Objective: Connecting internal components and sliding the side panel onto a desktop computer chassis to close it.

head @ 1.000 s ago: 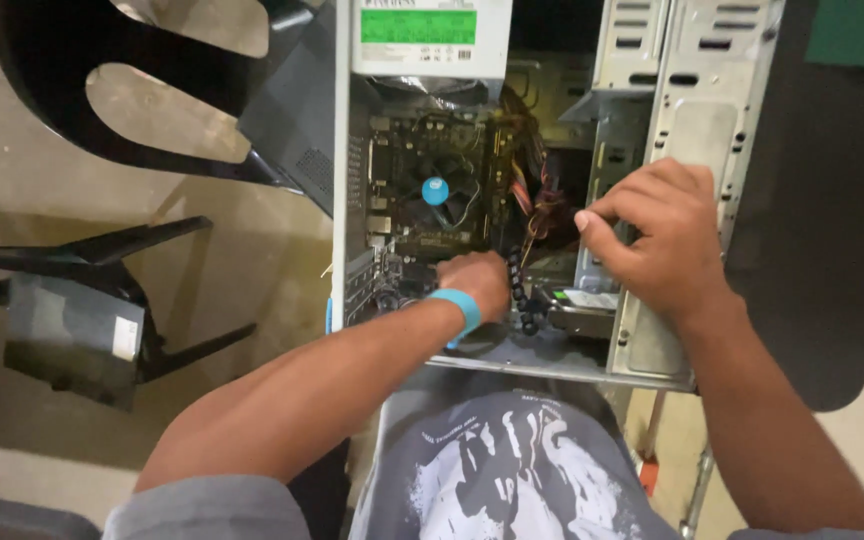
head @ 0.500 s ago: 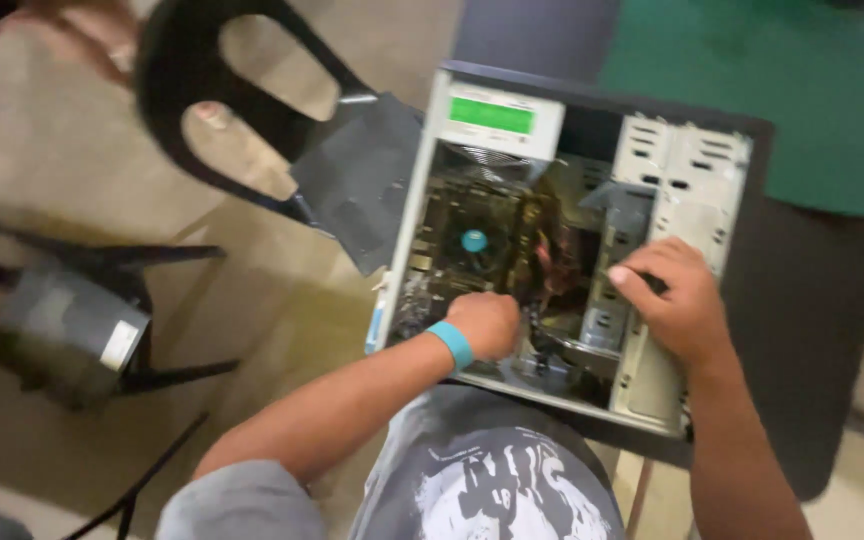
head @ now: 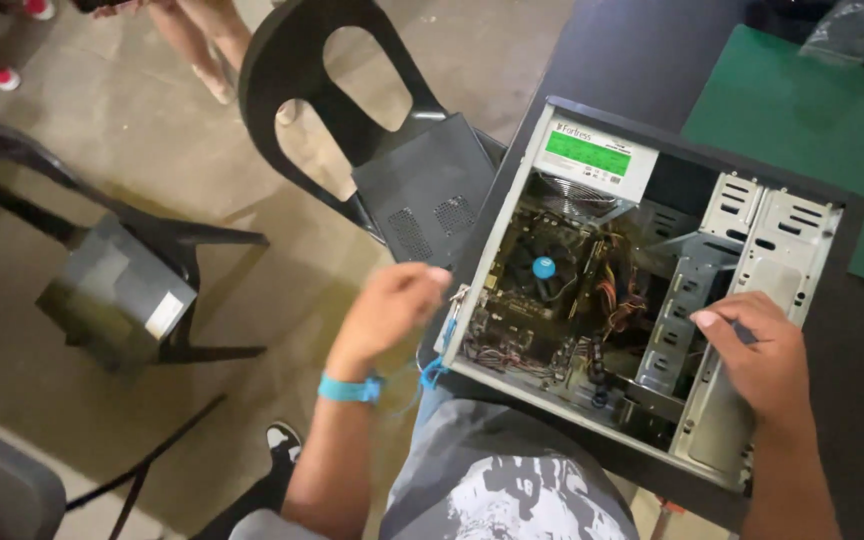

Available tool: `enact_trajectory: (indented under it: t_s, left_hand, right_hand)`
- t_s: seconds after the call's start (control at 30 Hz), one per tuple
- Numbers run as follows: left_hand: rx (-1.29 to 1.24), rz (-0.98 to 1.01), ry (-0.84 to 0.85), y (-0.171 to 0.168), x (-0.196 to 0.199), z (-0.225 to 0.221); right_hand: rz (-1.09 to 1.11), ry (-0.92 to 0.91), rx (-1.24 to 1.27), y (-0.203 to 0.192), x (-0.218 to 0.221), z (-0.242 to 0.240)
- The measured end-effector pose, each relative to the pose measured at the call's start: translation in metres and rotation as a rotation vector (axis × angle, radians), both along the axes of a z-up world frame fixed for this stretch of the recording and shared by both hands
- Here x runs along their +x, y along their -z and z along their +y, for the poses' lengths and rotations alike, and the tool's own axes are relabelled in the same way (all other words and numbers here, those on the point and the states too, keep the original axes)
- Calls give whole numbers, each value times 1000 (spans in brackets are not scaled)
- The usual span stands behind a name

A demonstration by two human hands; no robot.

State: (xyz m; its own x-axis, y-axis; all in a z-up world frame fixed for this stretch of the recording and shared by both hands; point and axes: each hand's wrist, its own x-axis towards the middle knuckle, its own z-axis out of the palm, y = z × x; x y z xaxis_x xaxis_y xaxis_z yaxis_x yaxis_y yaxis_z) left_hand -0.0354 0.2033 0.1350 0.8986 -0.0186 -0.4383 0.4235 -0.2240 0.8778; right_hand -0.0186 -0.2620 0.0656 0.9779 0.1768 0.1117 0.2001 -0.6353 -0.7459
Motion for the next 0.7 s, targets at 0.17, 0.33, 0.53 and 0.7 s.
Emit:
enact_trajectory:
  t_s: [0.17,0.33,0.53,0.7]
  left_hand:
    - [137,-87,-207,27,9,32]
    - [95,-76,-163,48,15,40]
    - [-5,-29,-75,75,21,40]
    - [-71,-153,35,95,13,-2]
  right_hand:
    - [20,55,58,6,0,-7]
    - [48,166,63,7,-6,-11]
    - [-280,359,97,37,-3,-13]
    - [-513,539,-721,23,-6,13]
